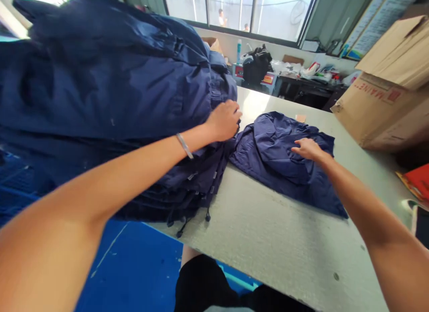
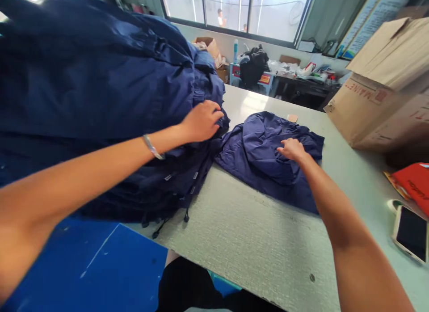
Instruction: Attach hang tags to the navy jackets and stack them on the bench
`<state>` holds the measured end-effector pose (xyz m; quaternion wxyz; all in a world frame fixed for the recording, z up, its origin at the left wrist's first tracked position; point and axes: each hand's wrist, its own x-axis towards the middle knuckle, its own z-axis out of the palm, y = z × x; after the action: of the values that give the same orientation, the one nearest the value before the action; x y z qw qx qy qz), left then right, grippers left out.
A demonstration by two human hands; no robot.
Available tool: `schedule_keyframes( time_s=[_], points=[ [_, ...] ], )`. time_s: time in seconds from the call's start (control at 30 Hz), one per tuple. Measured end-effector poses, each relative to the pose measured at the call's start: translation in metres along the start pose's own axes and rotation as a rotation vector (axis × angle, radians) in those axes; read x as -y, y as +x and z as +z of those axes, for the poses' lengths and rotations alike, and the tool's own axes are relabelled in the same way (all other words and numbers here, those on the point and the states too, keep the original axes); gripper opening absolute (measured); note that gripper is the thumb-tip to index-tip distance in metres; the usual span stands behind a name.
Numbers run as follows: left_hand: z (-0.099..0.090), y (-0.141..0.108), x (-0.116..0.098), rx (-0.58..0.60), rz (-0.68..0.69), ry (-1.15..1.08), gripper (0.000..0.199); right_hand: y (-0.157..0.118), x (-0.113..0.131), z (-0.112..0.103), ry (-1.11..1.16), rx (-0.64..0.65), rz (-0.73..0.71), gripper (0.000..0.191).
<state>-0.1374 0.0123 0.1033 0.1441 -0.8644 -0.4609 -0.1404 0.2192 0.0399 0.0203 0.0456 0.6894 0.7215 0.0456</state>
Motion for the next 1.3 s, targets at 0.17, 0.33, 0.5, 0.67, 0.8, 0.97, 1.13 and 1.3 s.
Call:
schedule_keyframes(
  time_s=[0.17,0.33,0.5,0.67,0.8,0.97,1.13,1.3],
  points=[
    [0.093,0.006,-0.092,0.143,0.107,-0.082,0.033,-0.063,-0.002,0.085,0.205,0.074,0.13,0.055],
    [0.142,-0.001,-0.153,0.089,0.092,-0.314,0.034,-0.096,-0.01,0.101,0.268,0.033,0.039,0.053],
    [0.129,-0.03,-0.175,0.05,0.126,-0.456,0.028,-0.163,-0.02,0.097,0.292,-0.002,-0.062,0.053],
    [0.063,-0.084,-0.191,0.463,0.196,-0.386,0.029,-0.257,-0.023,0.079,0.271,-0.012,-0.159,0.054],
    [0.004,-0.093,-0.201,0.741,0.226,-0.534,0.02,-0.282,-0.028,0.043,0.277,0.089,-0.228,0.038],
    [0.022,-0.029,-0.198,0.462,0.062,-0.857,0.021,-0.189,-0.044,0.01,0.315,-0.104,-0.097,0.026],
    [0.11,0.068,-0.199,0.129,-0.168,-1.003,0.03,-0.051,-0.062,0.018,0.431,-0.16,0.118,0.028],
    [0.175,0.11,-0.21,-0.019,-0.257,-0.637,0.048,0.003,-0.049,0.065,0.425,-0.27,0.197,0.049]
  ],
)
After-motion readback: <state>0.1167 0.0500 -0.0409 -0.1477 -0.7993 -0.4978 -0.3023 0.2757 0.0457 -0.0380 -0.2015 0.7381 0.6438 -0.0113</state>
